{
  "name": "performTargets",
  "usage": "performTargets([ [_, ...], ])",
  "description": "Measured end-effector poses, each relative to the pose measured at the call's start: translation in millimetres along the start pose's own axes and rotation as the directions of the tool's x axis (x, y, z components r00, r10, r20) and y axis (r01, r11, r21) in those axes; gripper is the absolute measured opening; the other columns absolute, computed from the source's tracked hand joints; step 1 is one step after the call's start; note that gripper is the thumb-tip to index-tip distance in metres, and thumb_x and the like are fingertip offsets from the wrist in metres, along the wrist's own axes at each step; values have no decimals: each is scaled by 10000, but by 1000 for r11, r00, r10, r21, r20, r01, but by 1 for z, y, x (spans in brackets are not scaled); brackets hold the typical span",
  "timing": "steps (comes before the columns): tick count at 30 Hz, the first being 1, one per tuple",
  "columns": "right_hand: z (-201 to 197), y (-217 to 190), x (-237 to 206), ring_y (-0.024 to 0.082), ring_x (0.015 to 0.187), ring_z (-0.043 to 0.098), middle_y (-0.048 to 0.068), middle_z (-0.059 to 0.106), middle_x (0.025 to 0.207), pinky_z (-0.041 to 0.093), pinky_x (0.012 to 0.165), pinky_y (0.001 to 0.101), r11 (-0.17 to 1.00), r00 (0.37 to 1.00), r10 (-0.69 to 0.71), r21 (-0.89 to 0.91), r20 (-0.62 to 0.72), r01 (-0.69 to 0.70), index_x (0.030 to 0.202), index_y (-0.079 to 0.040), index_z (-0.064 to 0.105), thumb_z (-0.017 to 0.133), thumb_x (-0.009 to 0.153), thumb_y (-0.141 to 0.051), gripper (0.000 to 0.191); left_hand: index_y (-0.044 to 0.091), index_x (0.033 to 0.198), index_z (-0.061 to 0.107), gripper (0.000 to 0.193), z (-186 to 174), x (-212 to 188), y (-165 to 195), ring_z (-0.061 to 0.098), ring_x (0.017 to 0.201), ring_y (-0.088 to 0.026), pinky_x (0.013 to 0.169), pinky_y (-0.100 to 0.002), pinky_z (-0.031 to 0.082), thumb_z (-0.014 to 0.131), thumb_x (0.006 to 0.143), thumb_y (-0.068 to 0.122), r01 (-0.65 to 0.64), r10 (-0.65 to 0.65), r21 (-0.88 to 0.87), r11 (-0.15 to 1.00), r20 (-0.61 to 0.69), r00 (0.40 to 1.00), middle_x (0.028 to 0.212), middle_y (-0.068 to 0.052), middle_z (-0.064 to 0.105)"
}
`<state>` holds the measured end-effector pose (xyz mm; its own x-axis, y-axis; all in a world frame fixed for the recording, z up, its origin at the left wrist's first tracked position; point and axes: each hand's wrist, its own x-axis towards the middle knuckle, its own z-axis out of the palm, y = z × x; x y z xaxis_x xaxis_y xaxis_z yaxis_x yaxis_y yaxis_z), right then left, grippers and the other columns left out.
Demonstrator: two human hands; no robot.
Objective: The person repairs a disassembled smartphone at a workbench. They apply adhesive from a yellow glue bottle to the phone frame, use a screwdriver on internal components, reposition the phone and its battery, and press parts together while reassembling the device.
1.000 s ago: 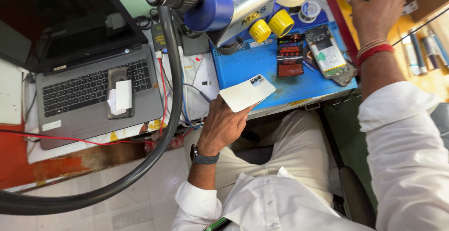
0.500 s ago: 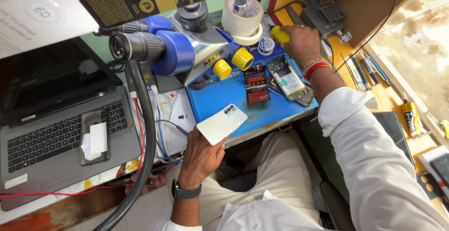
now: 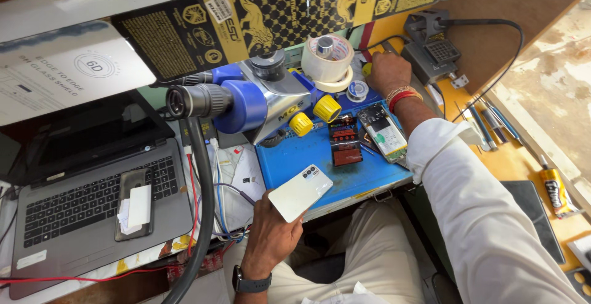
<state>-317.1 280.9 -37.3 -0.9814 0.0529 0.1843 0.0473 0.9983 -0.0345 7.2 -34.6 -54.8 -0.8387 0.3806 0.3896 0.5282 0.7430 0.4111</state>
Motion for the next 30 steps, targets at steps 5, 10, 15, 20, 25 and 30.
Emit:
performTargets([
  [5,14,3,4,391,984,716,250,716,1088,578,830,468,995,997,76,64,30,-78,1014,-39,765,790,800,-311,347,122,1157,757,339,4,-1,-6,503,1155,-406,918,-531,453,706,822,132,3,-3,13,1000,2,1000,1240,-129,645],
  [10,15,35,-18,409,976,703,265,724,1043,550,867,478,922,980,149,375,-129,-91,1079,10,705,802,833,-347,445,118,1158,749,338,8,-4,-11,500,1164,-413,931,-542,451,708,824,147,-8,8,-3,1000,-1,1000,1240,-136,643],
  [15,12,54,-34,358,928,745,210,756,993,579,844,445,779,927,255,627,-277,-26,1174,30,600,810,784,-245,521,117,1149,745,342,10,-5,-7,491,1169,-429,923,-547,457,710,811,147,-11,11,30,999,0,1000,1234,-144,641],
  [20,16,54,-34,399,916,737,243,748,995,571,831,478,848,887,198,527,-418,59,1203,3,635,830,797,-204,496,132,1232,730,409,-1,-1,3,531,1134,-394,941,-530,465,694,824,121,-18,17,-17,1000,-15,1000,1253,-138,643],
  [25,27,57,-30,439,917,727,253,746,982,579,812,510,894,870,210,447,-445,12,1173,-16,644,879,839,-230,462,155,1322,703,507,-10,8,3,565,1213,-365,1042,-524,444,652,822,88,-120,118,-31,992,-72,990,1362,-114,646],
  [30,32,59,-45,296,870,710,164,719,1068,591,733,393,844,698,146,456,-701,281,1325,-5,584,961,796,-131,662,165,1364,673,516,-9,7,-5,541,1263,-376,1103,-519,426,634,858,68,-63,57,-104,993,-64,996,1392,-121,631],
])
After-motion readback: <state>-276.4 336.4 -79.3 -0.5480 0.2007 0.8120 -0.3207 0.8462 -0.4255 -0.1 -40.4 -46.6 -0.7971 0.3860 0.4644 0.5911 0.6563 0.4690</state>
